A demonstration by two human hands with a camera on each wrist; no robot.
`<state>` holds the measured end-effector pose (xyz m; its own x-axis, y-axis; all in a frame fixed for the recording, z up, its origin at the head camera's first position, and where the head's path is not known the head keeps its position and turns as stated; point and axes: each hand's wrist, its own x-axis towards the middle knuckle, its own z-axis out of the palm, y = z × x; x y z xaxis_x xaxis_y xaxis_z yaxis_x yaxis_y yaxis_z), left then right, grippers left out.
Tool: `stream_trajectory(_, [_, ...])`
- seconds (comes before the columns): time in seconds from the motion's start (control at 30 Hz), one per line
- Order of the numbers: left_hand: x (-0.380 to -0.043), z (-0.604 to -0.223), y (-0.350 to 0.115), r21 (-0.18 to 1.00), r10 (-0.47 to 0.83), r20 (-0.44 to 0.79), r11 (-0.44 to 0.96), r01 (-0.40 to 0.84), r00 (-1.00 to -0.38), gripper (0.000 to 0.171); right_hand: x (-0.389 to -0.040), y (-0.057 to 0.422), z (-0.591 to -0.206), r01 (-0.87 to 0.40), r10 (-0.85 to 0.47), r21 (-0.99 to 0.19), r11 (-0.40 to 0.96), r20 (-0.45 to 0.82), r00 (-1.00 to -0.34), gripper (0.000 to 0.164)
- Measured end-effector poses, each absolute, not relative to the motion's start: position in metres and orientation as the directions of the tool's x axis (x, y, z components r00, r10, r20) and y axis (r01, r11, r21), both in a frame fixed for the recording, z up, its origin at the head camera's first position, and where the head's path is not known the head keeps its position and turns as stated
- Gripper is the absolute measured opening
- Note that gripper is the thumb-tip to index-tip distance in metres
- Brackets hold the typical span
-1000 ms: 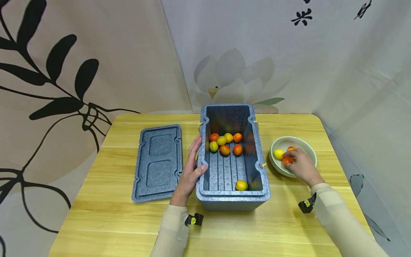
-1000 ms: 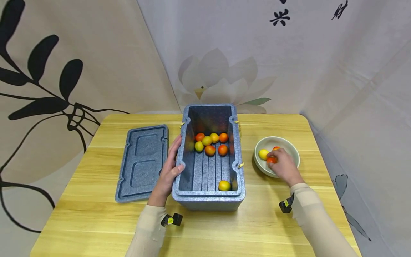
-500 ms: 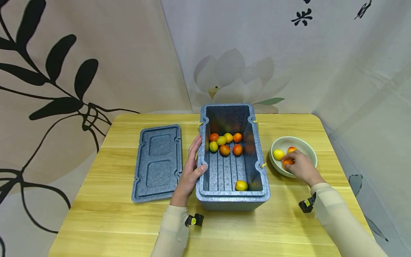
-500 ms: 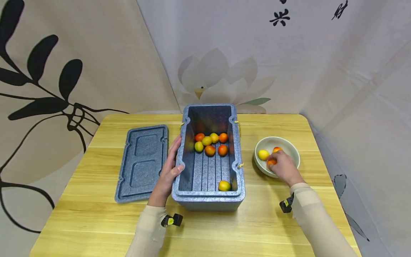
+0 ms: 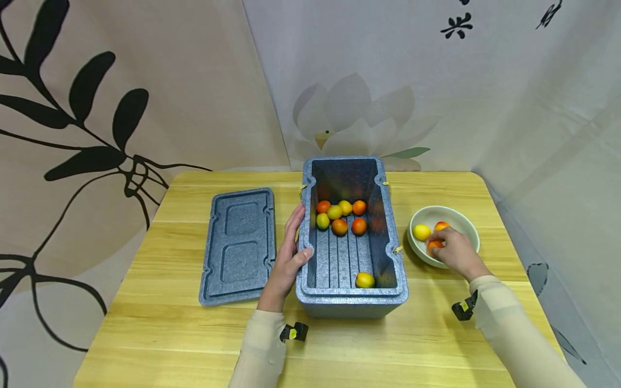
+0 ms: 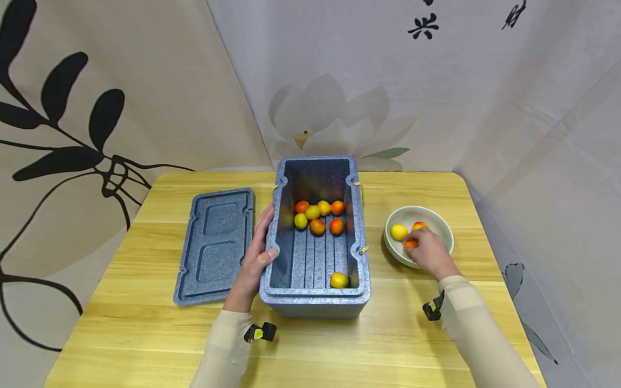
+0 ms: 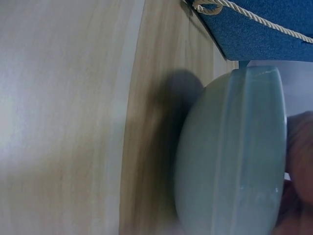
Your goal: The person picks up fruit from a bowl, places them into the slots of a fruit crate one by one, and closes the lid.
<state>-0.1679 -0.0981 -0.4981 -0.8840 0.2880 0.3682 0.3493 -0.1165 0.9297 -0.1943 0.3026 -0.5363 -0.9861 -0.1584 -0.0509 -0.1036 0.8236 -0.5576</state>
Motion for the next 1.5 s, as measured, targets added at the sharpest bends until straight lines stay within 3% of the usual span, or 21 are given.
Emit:
stream_trajectory(0.57, [-0.169,-0.498,-0.097,0.928,0.282,0.372,-0.116,0.353,-0.884,0.078,-0.19,0.304,-0.53,-0.097,-0.073,-0.705,0.703,0.065,-0.995,0.026])
stream_trajectory(0.93, [-0.169,-0.502,-0.097,0.925,0.281,0.381,-0.121,0.361,-0.881,0.079,-0.191,0.296,-0.514,0.01,0.005,-0.779,0.627,-0.01,-1.0,0.039])
stream_trajectory(1.5, [-0.169,-0.5,-0.097,0.928,0.28,0.373,-0.116,0.354,-0.885,0.08,-0.199,0.284,-0.481,-0.068,0.07,-0.869,0.489,0.117,-0.991,0.04])
